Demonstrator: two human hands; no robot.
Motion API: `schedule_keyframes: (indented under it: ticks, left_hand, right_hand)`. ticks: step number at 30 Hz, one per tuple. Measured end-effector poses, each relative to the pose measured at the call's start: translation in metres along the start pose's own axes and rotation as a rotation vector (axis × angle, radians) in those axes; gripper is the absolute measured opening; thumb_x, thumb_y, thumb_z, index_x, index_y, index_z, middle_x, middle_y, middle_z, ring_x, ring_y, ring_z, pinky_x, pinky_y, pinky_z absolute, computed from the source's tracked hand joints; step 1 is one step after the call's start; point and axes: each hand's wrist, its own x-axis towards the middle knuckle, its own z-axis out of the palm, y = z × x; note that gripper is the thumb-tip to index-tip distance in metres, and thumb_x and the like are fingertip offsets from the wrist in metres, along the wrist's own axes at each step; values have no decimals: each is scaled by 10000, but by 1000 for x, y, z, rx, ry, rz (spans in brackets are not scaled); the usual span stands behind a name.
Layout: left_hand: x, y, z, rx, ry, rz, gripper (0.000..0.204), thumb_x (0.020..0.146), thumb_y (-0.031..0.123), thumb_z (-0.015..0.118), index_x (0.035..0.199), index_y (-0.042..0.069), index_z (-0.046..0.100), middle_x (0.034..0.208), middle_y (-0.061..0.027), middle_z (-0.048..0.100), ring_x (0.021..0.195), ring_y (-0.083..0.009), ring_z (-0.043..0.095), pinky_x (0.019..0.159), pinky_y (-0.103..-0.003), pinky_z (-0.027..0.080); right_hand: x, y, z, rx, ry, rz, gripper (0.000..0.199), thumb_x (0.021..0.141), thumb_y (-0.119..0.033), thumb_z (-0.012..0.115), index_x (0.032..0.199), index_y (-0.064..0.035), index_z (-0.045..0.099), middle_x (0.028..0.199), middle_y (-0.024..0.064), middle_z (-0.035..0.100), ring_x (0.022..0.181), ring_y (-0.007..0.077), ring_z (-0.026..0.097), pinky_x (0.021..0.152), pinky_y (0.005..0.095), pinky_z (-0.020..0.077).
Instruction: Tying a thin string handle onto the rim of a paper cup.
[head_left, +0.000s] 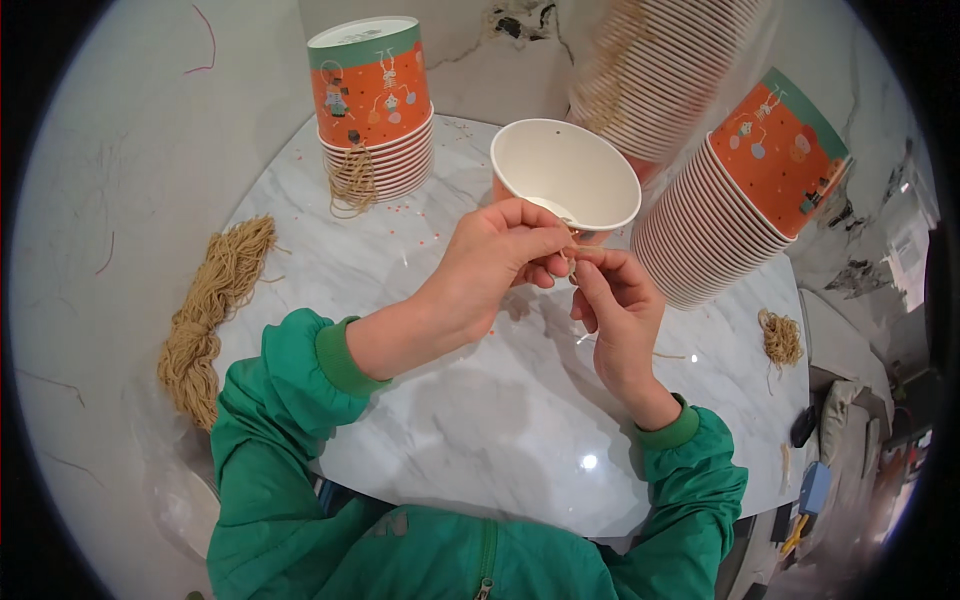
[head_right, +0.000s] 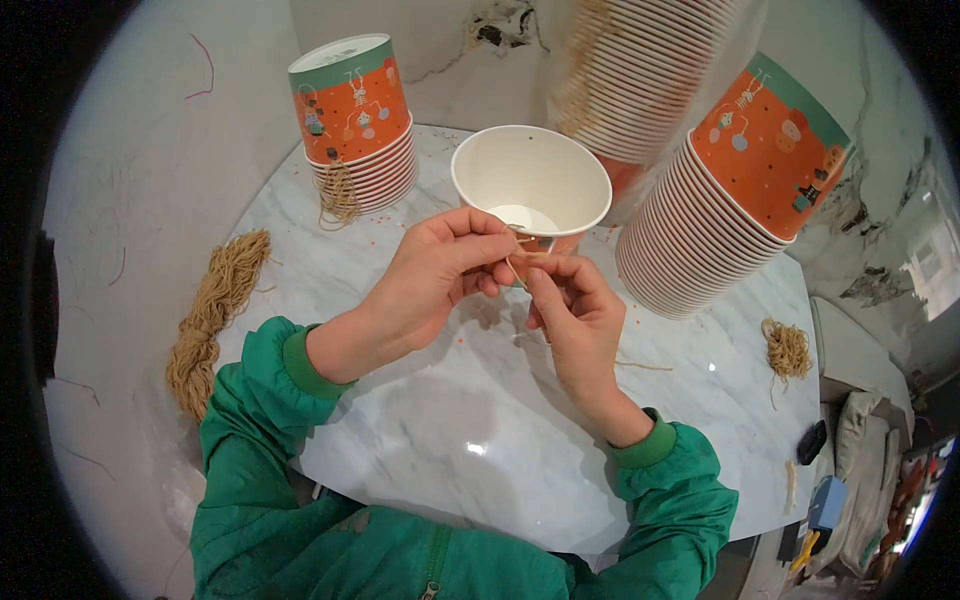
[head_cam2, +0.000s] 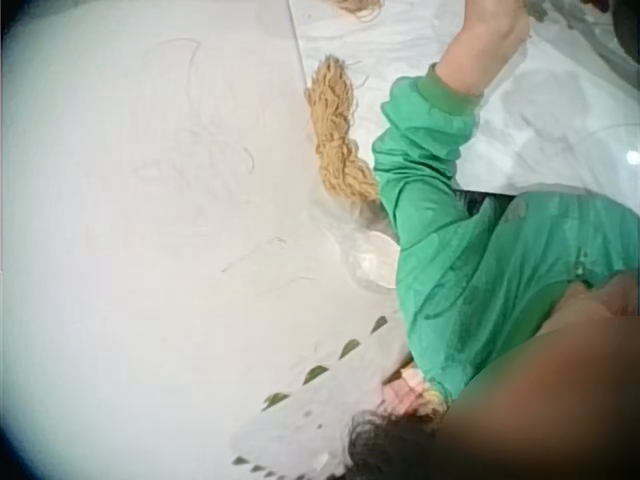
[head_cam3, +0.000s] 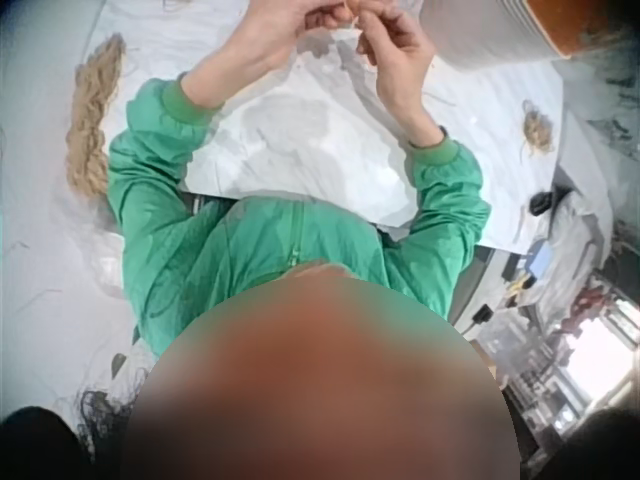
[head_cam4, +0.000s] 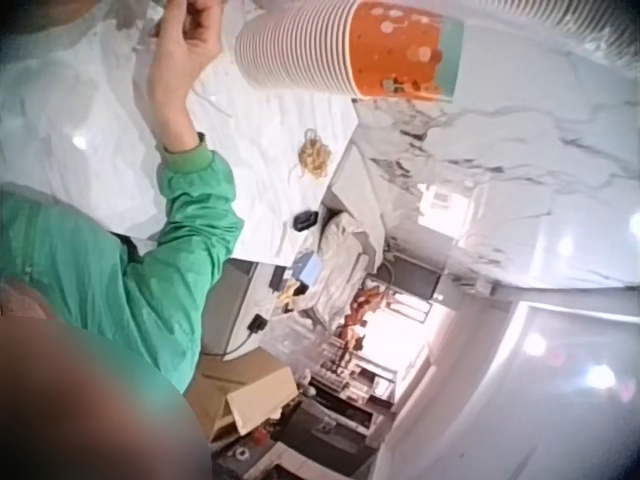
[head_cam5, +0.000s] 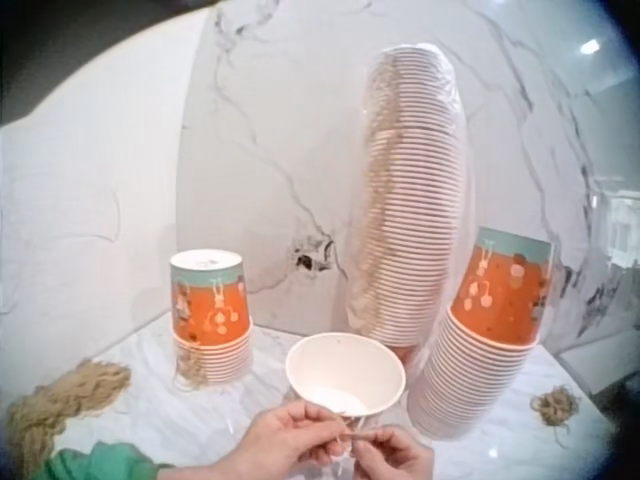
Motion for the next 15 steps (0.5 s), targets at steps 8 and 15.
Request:
schedule_keyframes:
  ticks: [8,15]
  left_hand:
    - [-2,-9,4,-14,9,-28,80,966,125,639,1006,57,621,910,-17,654,797,-88,623,693,-238,492]
    - [0,-17,1,-48,7,-17,93,980,130,634,1021,48,620,939,-27,655,805,-88,624,708,-236,508]
  right_hand:
    - [-1,-6,7,-32,12,-64,153,971,-64,663,1109,0,662,950,14,674,710,47,569,584,192,444]
    - [0,-2,6,-79,-4,-111,120,969,-51,661,1081,-11,675,939,-26,636,743,35,559,614,189,437]
